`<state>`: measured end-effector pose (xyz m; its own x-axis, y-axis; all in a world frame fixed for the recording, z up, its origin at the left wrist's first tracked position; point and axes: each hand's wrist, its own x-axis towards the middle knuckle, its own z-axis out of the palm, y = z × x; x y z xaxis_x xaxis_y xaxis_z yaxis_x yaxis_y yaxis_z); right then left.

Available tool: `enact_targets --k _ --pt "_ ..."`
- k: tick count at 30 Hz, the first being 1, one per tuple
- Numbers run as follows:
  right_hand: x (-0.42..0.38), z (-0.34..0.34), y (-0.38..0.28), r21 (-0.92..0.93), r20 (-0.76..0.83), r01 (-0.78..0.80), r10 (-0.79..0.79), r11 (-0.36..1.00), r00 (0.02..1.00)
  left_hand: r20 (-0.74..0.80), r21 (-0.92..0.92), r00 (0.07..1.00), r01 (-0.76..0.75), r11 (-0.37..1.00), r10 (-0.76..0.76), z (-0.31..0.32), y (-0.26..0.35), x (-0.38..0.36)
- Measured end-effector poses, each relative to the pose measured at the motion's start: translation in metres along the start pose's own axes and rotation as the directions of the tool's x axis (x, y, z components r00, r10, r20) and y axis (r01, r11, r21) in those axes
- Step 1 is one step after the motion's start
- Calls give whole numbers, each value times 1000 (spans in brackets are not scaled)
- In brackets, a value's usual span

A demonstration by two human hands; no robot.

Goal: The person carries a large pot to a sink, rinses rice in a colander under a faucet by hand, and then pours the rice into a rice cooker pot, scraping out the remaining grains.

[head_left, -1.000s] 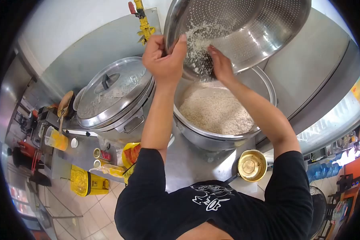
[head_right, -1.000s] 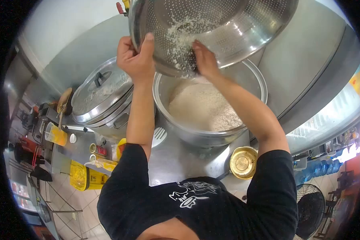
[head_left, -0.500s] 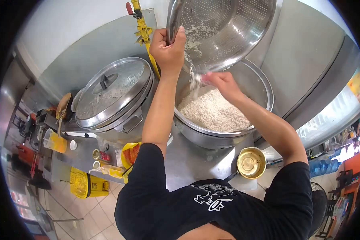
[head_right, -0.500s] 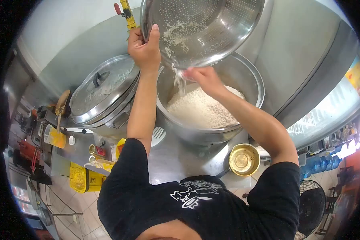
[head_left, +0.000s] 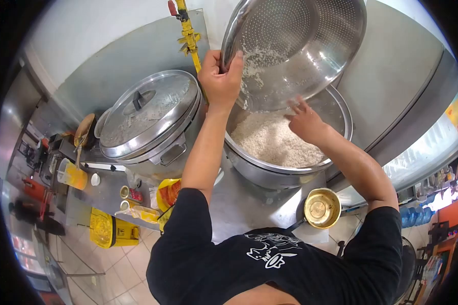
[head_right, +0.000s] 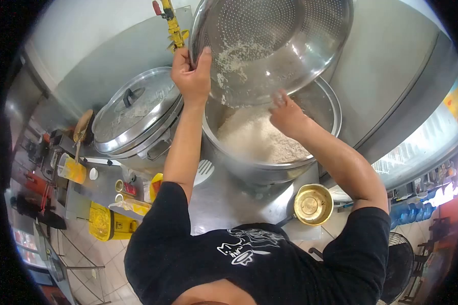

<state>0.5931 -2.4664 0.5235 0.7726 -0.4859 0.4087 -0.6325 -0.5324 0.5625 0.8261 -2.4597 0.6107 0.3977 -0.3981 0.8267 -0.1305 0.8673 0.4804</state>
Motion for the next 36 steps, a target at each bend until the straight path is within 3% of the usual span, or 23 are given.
enact_targets --k 1,2,4,6,7,9,10,12,14,16,17,19,20,21,22,23,26,30,31,32,34,35,36 --pt "15 -29 -1 356 194 -86 17 930 981 12 -2 1000 -3 1000 3 -1 -1 -3" --pt "28 -48 -3 640 373 -220 -48 736 927 -1 -19 1000 15 1000 -15 0 -1 -8" --pt "64 -50 4 795 247 -342 247 502 937 -24 -28 1000 15 1000 -15 1 0 -7" --pt "99 -44 4 975 184 -220 479 21 859 -3 -93 998 69 993 -70 3 3 -14" --pt "113 -34 0 975 187 -221 487 13 853 9 -92 997 73 993 -72 5 3 -16" --pt "129 -2 -13 932 298 -198 331 -302 895 5 -76 998 66 995 -66 9 0 -18" --pt "122 6 -23 932 297 -197 332 -304 895 7 -74 998 66 995 -66 9 1 -19" --pt "92 3 -45 989 142 -145 198 4 970 19 -8 1000 -5 1000 5 7 5 -14" --pt "42 -15 -42 932 37 -23 -32 361 999 18 -2 1000 6 1000 -6 -1 1 -11" --pt "2 -33 -21 732 428 -161 -263 662 864 15 14 1000 25 1000 -25 -11 0 -13" --pt "4 -45 -14 734 426 -155 -270 662 863 25 31 1000 5 1000 -6 -13 -1 -11" --pt "4 -62 -5 446 586 -23 -273 895 763 44 43 999 -8 999 6 -12 -1 -11" --pt "3 -50 -6 435 315 85 -240 896 918 53 47 999 1 999 -3 -10 0 -12" --pt "7 -47 -5 433 317 84 -239 898 918 57 51 998 4 999 -7 -8 0 -12" --pt "22 -53 -10 377 31 296 -331 878 943 54 50 999 0 999 -3 -5 1 -12" --pt "36 -57 -14 262 -252 479 -420 838 872 69 41 997 18 999 -21 -3 1 -13" --pt "63 -63 -24 205 -320 533 -459 821 829 97 14 993 68 998 -69 1 8 -12" --pt "48 -22 -28 96 -227 529 -499 843 836 122 -54 985 129 990 -122 -1 5 -7" --pt "30 -6 -34 265 2 439 -456 858 890 116 -56 986 125 991 -118 -2 2 -4" --pt "14 10 -36 406 237 305 -422 861 875 104 -55 988 122 991 -116 -3 0 -2" --pt "-16 39 -28 134 329 396 -418 908 847 92 -52 988 128 990 -123 -7 -1 -2" --pt "-8 15 -27 137 333 400 -423 906 843 83 -30 992 94 995 -91 -8 2 -1" --pt "3 -12 -21 198 513 359 -408 912 755 72 -7 996 59 998 -58 -9 4 0"
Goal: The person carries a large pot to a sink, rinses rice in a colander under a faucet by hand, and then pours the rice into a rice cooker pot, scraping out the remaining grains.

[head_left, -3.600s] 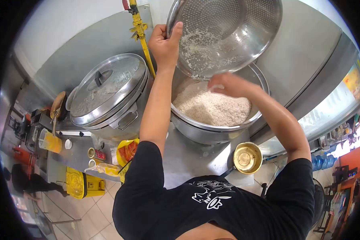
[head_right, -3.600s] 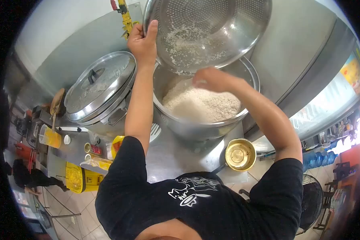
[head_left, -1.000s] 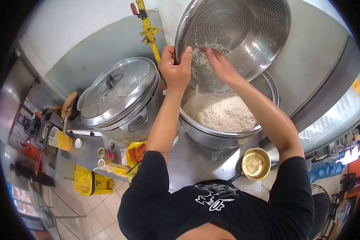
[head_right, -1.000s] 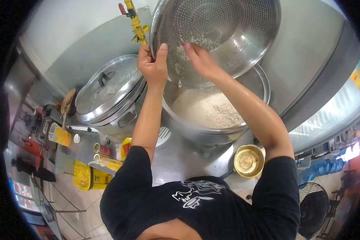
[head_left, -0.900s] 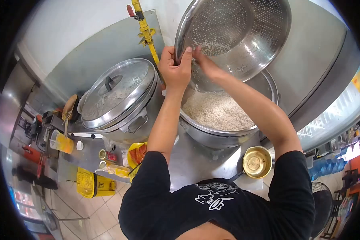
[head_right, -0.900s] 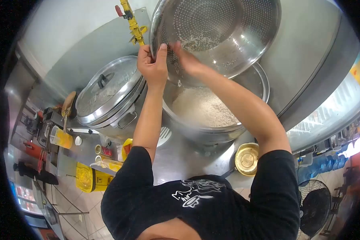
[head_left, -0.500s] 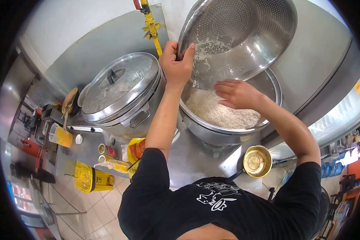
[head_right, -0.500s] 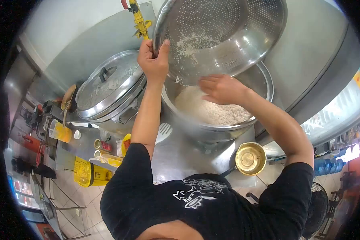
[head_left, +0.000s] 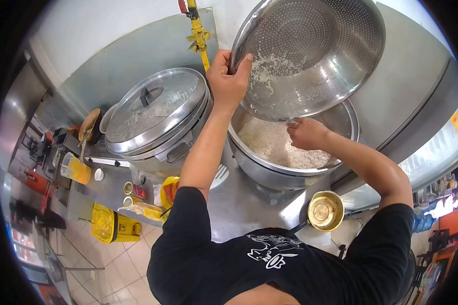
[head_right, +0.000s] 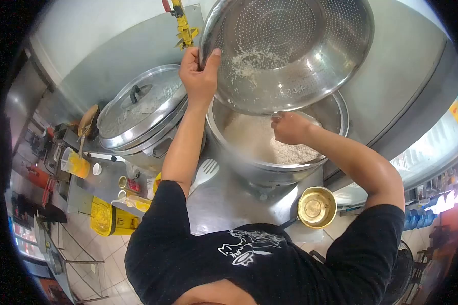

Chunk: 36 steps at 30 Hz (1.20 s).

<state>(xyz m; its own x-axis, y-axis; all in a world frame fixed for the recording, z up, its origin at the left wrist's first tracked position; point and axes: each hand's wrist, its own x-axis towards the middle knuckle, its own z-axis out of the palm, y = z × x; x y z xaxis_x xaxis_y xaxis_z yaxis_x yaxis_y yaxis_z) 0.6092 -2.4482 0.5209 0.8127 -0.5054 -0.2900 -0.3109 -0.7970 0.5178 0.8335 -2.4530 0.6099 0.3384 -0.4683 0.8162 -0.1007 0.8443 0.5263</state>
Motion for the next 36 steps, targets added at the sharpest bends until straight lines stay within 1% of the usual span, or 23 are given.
enact_targets --k 1,2,4,8,9,10,11,13,15,17,20,22,24,26,27,28,29,30,31,33,34,35,36 --pt "-11 -29 3 75 198 -20 5 997 980 -3 3 1000 4 1000 -4 -1 0 1" --pt "-22 -45 5 81 200 -17 1 997 980 -5 -12 1000 -18 1000 18 -2 -2 3" --pt "-37 -64 10 629 -150 -18 145 777 978 -5 -30 999 -40 999 40 -1 2 3" --pt "-37 -44 10 778 -237 35 240 628 941 -40 -3 998 -46 999 46 -4 8 -1" --pt "-41 -45 4 396 -206 -67 160 916 965 -37 30 997 -73 997 74 -5 7 1" --pt "-46 -48 0 -82 -137 -128 116 988 984 -24 27 997 -78 997 79 -4 11 1" --pt "-45 -56 0 -84 -136 -135 123 987 983 -25 23 997 -68 997 68 -3 16 -1" --pt "-28 -80 -4 170 -586 95 23 981 810 -24 19 998 -61 998 62 0 20 -1" --pt "-11 -96 -2 86 -641 108 -28 990 767 -7 112 995 -98 989 99 2 21 -4" --pt "-3 -92 8 -8 -686 105 -82 994 723 -4 85 998 -68 994 68 5 23 -5" --pt "17 -40 11 5 -595 123 -96 992 798 -27 60 998 -54 997 56 4 18 -2" --pt "4 9 18 134 -387 195 -130 971 913 -38 62 997 -71 996 74 -3 18 1" --pt "-29 26 21 76 23 -66 64 995 998 16 106 999 -39 994 37 -10 24 0" --pt "-54 1 32 -50 250 -177 184 983 951 19 96 999 -47 994 45 -12 32 -1" --pt "-62 0 39 -52 256 -178 185 983 949 22 95 998 -55 994 53 -11 35 -1" --pt "-70 3 47 153 -75 -196 209 969 975 6 65 998 -65 996 64 -9 36 -1" --pt "-77 -15 46 348 -388 -140 278 927 879 6 63 998 -61 996 61 -9 33 -2" --pt "-81 -35 47 589 -275 -118 335 799 901 -39 46 998 -52 998 54 -9 30 -1" --pt "-77 -37 42 590 -275 -120 339 798 900 -83 28 995 -46 999 48 -9 29 0" --pt "-76 -38 37 929 -119 -108 565 353 816 -107 5 993 -46 999 47 -8 33 -1" --pt "-77 -37 39 929 -120 -110 569 354 814 -134 -14 990 -44 999 42 -8 36 -2" --pt "-78 -34 43 565 -178 -307 476 766 861 -129 -19 991 -49 999 46 -9 40 -3" --pt "-80 -29 46 13 -162 -379 376 925 912 -133 2 990 -47 999 47 -11 44 -4"
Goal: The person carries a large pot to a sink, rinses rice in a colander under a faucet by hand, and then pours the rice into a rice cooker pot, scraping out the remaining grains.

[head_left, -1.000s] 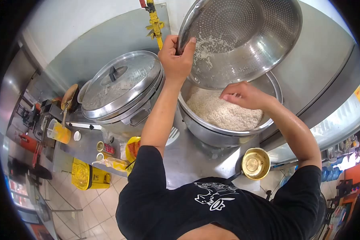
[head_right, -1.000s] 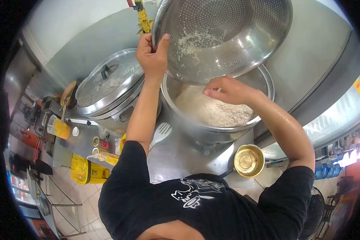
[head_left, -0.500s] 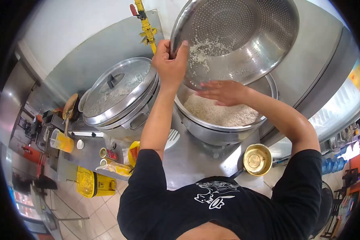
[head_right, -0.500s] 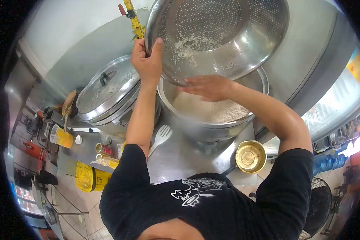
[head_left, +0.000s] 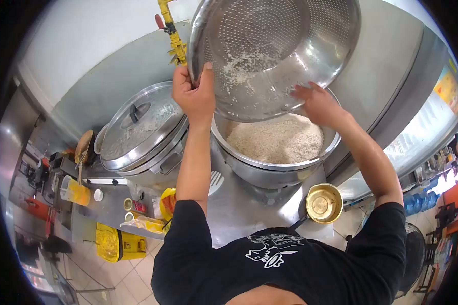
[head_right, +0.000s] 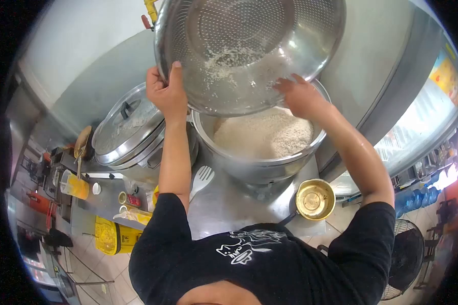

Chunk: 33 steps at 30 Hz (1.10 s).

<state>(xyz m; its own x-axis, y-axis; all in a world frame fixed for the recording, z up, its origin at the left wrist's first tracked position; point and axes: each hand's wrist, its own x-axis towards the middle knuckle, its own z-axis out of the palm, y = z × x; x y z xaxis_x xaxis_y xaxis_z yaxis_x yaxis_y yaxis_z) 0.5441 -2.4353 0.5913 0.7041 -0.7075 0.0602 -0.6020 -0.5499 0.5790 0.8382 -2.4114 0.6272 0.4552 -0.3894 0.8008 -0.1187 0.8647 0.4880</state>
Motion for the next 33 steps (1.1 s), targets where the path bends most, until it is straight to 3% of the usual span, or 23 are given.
enact_targets --k 1,2,3,4,6,9,10,13,14,16,17,19,20,24,25,26,27,28,29,30,31,32,33 --pt "1 12 10 -1 4 -8 8 1000 1000 -10 21 1000 3 1000 -3 -1 2 -1" --pt "6 28 29 168 -284 -165 208 972 936 -12 14 1000 2 1000 -1 -1 0 1" --pt "12 42 44 369 -505 -251 419 895 754 -14 15 999 -43 999 43 -3 -1 2" --pt "19 51 54 368 -506 -250 419 895 754 -13 21 996 -86 996 87 -5 -3 2" --pt "35 64 70 147 -602 -557 521 817 605 -17 78 989 -145 986 147 -6 -2 2" --pt "65 63 62 250 -653 -522 540 815 531 -60 69 976 -205 976 209 2 -4 5" --pt "81 75 62 358 -668 -437 554 825 497 -81 2 977 -199 980 199 6 -5 5" --pt "120 62 16 709 -523 -158 662 688 537 -103 29 973 -204 979 206 25 0 16" --pt "130 56 0 800 -488 -19 669 600 560 -101 27 974 -199 980 201 33 -2 18" --pt "146 35 -32 962 -273 156 735 225 621 -80 64 964 -249 966 254 47 -8 24" --pt "144 19 -46 963 -270 153 731 224 626 -84 67 965 -243 968 248 52 -13 26" --pt "134 -19 -66 893 -236 425 650 -149 722 -102 -34 975 -200 979 196 59 -21 25" --pt "131 -24 -70 855 -279 487 633 -178 722 -54 -37 990 -134 990 132 58 -21 22" --pt "87 -15 -76 834 -374 535 571 -138 730 -73 16 993 -94 995 95 55 -35 24" --pt "65 -5 -66 875 -472 414 258 249 843 -98 0 987 -131 991 130 55 -38 25" --pt "50 1 -59 707 -388 348 -73 616 919 -126 -18 978 -169 986 165 54 -39 25" --pt "44 5 -54 707 -387 345 -71 617 919 -126 -20 978 -168 986 164 53 -38 25" --pt "40 5 -50 513 -57 204 -204 834 977 -114 -19 979 -170 985 167 52 -36 24" --pt "38 4 -49 226 299 140 -206 964 932 -98 -17 981 -171 985 169 50 -35 23" --pt "35 4 -47 230 304 135 -203 964 931 -94 -21 982 -166 986 163 48 -35 21" --pt "33 -6 -40 429 22 108 -130 897 991 -79 78 976 -196 978 202 47 -36 19" --pt "36 -17 -32 600 -244 144 8 787 970 -65 178 967 -231 957 245 45 -37 19" --pt "44 -29 -29 598 -248 149 6 788 969 -67 180 966 -234 955 250 45 -36 17"
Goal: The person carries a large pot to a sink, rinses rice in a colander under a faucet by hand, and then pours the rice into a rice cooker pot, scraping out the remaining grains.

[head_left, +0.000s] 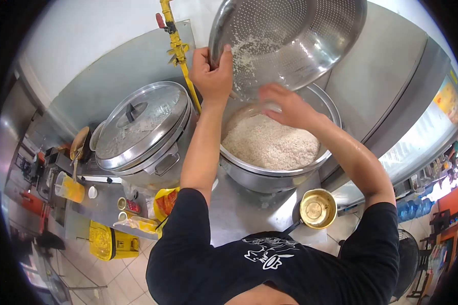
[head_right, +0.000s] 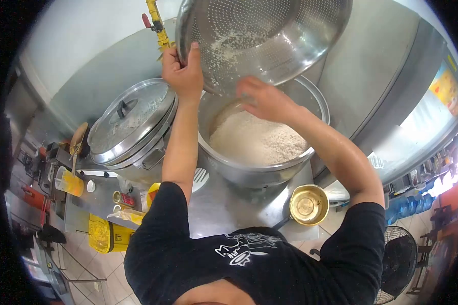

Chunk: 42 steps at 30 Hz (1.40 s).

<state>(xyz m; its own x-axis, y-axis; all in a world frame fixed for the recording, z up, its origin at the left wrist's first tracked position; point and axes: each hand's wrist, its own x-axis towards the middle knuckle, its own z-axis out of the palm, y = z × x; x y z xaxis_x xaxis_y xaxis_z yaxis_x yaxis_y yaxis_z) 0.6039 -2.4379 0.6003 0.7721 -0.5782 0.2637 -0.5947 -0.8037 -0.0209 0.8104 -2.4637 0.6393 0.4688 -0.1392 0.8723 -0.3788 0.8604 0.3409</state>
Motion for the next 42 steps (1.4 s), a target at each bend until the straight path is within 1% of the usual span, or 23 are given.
enact_targets --k 2,6,7,8,10,13,14,16,17,20,24,26,28,29,31,32,34,35,36,38,40,41,42 --pt "29 -7 -14 417 -428 188 10 889 904 35 -61 999 36 997 -34 0 6 -8" --pt "46 36 -18 626 -432 188 137 757 891 76 -48 993 89 995 -85 2 14 -14" --pt "25 44 -24 338 -336 174 -54 925 940 75 -19 994 80 997 -78 1 11 -15" --pt "7 51 -21 13 -173 202 -197 979 965 76 13 994 75 997 -76 -2 9 -15" --pt "-26 68 19 -216 267 192 -131 957 955 78 9 992 97 995 -97 -7 6 -16" --pt "-38 62 34 -361 400 348 -193 865 896 89 -29 987 139 990 -136 -9 5 -19" --pt "-30 50 23 -360 402 345 -190 867 896 93 -65 984 155 986 -149 -6 5 -20" --pt "-2 37 -1 -427 16 455 -497 782 868 109 -70 981 169 983 -161 -2 2 -24" --pt "9 39 -6 -425 11 446 -488 788 873 120 -68 978 179 981 -170 -1 1 -27" --pt "16 47 -3 -461 -81 345 -426 818 901 141 -40 975 179 983 -172 0 10 -25" --pt "-26 69 45 -303 147 325 -293 896 945 136 -33 976 177 984 -171 -12 3 -16" --pt "-63 79 77 -386 204 72 9 920 979 108 -37 982 160 986 -155 -22 4 -7" --pt "-81 65 90 -584 330 33 200 811 923 74 35 995 64 997 -66 -29 6 4" --pt "-78 52 88 -584 333 32 203 811 921 53 -13 994 93 996 -92 -30 10 9" --pt "-70 19 81 -225 426 -341 406 913 808 36 -30 992 119 992 -118 -35 13 15" --pt "-66 -1 68 -222 427 -342 406 913 808 16 -47 990 138 989 -137 -37 14 16" --pt "-57 -31 44 325 450 -591 429 739 783 -16 -97 983 181 979 -184 -39 9 14" --pt "-61 -26 37 327 449 -591 429 737 784 -35 -39 990 135 990 -136 -43 8 10" --pt "-67 -15 27 -165 360 -397 430 903 828 -53 22 995 89 996 -87 -46 7 6" --pt "-65 5 23 -617 297 -124 375 777 878 -34 56 999 38 998 -36 -47 1 -3" --pt "-53 6 33 -345 238 -75 164 936 957 -20 60 999 -26 998 27 -47 -1 -8" --pt "-43 -15 20 110 -45 -130 135 985 990 21 64 999 32 997 -33 -51 2 -11" --pt "-29 -22 30 174 -277 -151 196 973 941 65 80 993 93 992 -98 -56 3 -13"
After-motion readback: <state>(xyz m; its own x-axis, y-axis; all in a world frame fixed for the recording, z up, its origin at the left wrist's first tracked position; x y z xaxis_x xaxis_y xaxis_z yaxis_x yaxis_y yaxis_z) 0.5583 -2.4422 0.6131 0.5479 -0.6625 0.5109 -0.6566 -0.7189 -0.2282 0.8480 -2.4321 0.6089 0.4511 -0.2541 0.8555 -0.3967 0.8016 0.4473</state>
